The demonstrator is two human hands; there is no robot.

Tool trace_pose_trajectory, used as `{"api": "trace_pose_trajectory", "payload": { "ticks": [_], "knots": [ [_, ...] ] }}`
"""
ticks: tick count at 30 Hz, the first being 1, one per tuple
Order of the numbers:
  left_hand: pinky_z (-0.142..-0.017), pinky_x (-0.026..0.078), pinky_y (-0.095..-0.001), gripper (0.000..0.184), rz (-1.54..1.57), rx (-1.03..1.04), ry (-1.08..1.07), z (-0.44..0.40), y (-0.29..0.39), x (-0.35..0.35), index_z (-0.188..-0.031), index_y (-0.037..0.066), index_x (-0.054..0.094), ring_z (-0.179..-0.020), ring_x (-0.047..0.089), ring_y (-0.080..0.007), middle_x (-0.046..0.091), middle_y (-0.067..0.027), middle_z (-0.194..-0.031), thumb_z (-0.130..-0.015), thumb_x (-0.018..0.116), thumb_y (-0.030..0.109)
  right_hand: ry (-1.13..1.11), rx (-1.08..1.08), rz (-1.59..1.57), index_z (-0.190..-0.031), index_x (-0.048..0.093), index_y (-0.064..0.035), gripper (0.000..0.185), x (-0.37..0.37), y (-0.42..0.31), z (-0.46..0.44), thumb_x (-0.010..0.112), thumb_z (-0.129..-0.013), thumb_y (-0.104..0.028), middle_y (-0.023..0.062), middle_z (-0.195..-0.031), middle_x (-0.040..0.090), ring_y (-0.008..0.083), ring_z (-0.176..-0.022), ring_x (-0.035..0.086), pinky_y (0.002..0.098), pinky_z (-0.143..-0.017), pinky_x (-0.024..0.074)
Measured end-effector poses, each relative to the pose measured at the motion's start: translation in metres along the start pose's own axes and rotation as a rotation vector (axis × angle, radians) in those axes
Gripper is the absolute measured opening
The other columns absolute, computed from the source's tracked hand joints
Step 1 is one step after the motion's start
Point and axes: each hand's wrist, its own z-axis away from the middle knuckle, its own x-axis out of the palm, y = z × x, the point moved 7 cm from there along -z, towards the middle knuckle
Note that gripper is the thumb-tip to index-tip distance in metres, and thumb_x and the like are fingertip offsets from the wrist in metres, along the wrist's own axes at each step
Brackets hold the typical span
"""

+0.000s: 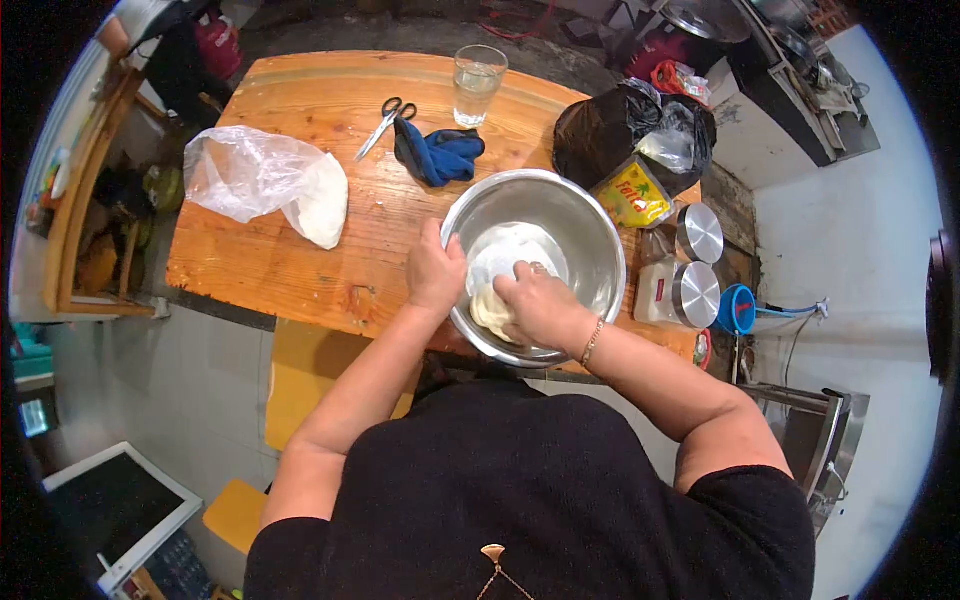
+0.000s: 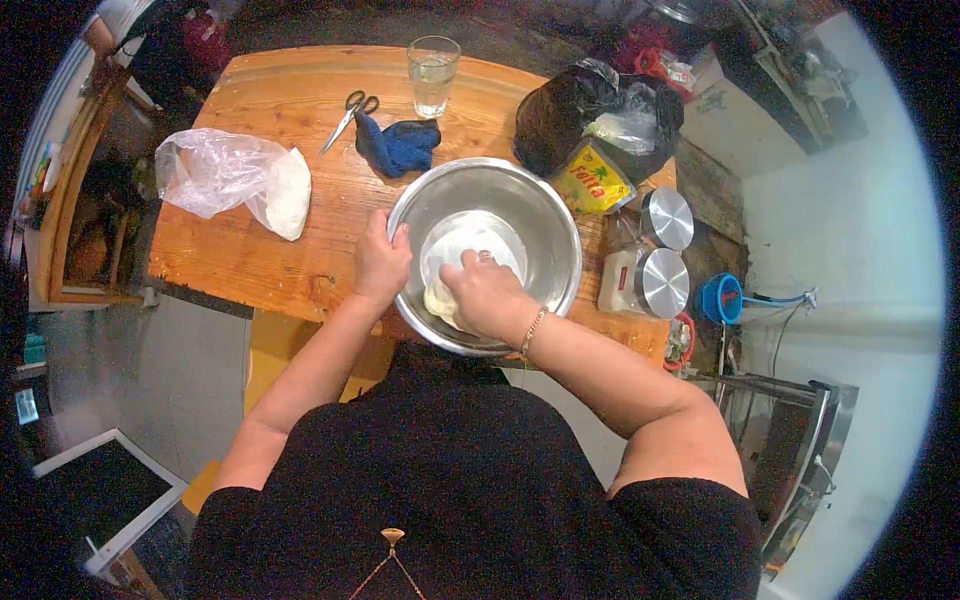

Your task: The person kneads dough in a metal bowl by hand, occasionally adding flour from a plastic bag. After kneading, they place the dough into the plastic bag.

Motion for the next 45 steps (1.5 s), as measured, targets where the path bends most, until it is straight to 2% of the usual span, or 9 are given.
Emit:
{"api": "trace_pose_trajectory", "payload": {
  "ticks": [10,20,22,26,31,36,38,41,45],
  "knots": [
    [-0.069,0.047,-0.0484,0.024,0.051,0.023,-0.026,0.002,0.007,0.000,-0.102,0.002,0.055,-0.078,0.060,-0.0437,0.062,-0.0253,-0.084,-0.079,0.054,0.009,0.045,0.400,-0.253,-0.110,0.048,-0.0051,0.052,0.022,0.048,-0.042,0.070,-0.066,-0.023,0.0255,-0.114,0.046,0.0431,-0.095,0.057,0.0451,-0.085,0.0474],
    [-0.074,0.049,-0.0458,0.036,0.012,0.114,-0.023,-0.007,0.023,-0.008,-0.105,0.001,0.059,-0.084,0.061,-0.0417,0.063,-0.0269,-0.088,-0.070,0.050,0.002,0.365,0.665,-0.708,-0.110,0.052,0.0090,0.060,0.044,0.117,-0.043,0.073,-0.063,-0.021,0.0244,-0.102,0.062,0.0313,-0.097,0.062,0.0358,-0.080,0.0499],
    [-0.075,0.048,-0.0459,0.037,-0.029,0.089,-0.041,-0.011,0.020,-0.004,-0.105,0.002,0.060,-0.084,0.061,-0.0418,0.063,-0.0268,-0.089,-0.070,0.050,0.001,0.301,0.754,-1.493,-0.110,0.050,0.0106,0.054,0.066,0.109,-0.034,0.073,-0.067,-0.012,0.0209,-0.099,0.062,0.0270,-0.094,0.063,0.0357,-0.073,0.0526],
    [-0.078,0.047,-0.0468,0.039,-0.065,0.061,-0.095,-0.013,0.017,-0.001,-0.106,0.004,0.060,-0.086,0.060,-0.0428,0.063,-0.0264,-0.089,-0.069,0.050,0.000,0.150,0.731,-1.645,-0.111,0.049,0.0087,0.048,0.053,0.106,-0.023,0.071,-0.070,-0.006,0.0172,-0.096,0.061,0.0229,-0.092,0.063,0.0347,-0.067,0.0537],
    [-0.078,0.046,-0.0475,0.038,-0.044,0.026,0.003,-0.001,0.018,0.007,-0.106,0.005,0.060,-0.087,0.059,-0.0431,0.063,-0.0264,-0.088,-0.069,0.050,0.000,-0.005,0.348,-0.897,-0.095,0.056,-0.0011,0.040,0.019,0.098,-0.013,0.075,-0.063,-0.015,0.0165,-0.090,0.063,0.0237,-0.084,0.061,0.0331,-0.072,0.0494],
    [-0.078,0.046,-0.0477,0.039,-0.132,-0.039,0.041,0.009,0.021,0.007,-0.107,0.005,0.059,-0.087,0.059,-0.0433,0.063,-0.0260,-0.089,-0.069,0.049,0.000,0.010,0.213,-0.809,-0.090,0.056,-0.0018,0.038,0.026,0.098,-0.014,0.075,-0.061,-0.018,0.0164,-0.086,0.063,0.0251,-0.083,0.060,0.0336,-0.076,0.0462],
    [-0.081,0.047,-0.0422,0.040,-0.189,-0.070,0.044,0.013,0.023,0.000,-0.109,0.003,0.059,-0.090,0.061,-0.0389,0.063,-0.0239,-0.095,-0.070,0.053,0.001,0.047,0.087,-0.750,-0.079,0.056,-0.0033,0.023,0.012,0.087,-0.012,0.072,-0.065,-0.012,0.0063,-0.079,0.060,0.0137,-0.075,0.056,0.0293,-0.066,0.0467],
    [-0.080,0.048,-0.0419,0.039,-0.177,-0.020,0.062,0.014,0.018,-0.004,-0.109,0.003,0.059,-0.090,0.061,-0.0386,0.063,-0.0233,-0.095,-0.070,0.054,0.002,-0.079,0.040,-0.712,-0.077,0.056,-0.0038,0.021,-0.005,0.077,-0.006,0.072,-0.065,-0.012,0.0040,-0.077,0.058,0.0128,-0.075,0.054,0.0295,-0.066,0.0461],
    [-0.080,0.048,-0.0414,0.039,-0.216,-0.121,0.034,0.017,0.015,-0.007,-0.108,0.003,0.059,-0.091,0.061,-0.0380,0.063,-0.0228,-0.095,-0.070,0.054,0.001,0.083,-0.170,-0.808,-0.078,0.058,-0.0017,0.024,-0.090,0.070,0.008,0.072,-0.063,-0.014,0.0056,-0.076,0.058,0.0157,-0.073,0.057,0.0288,-0.065,0.0467]
  ]
}}
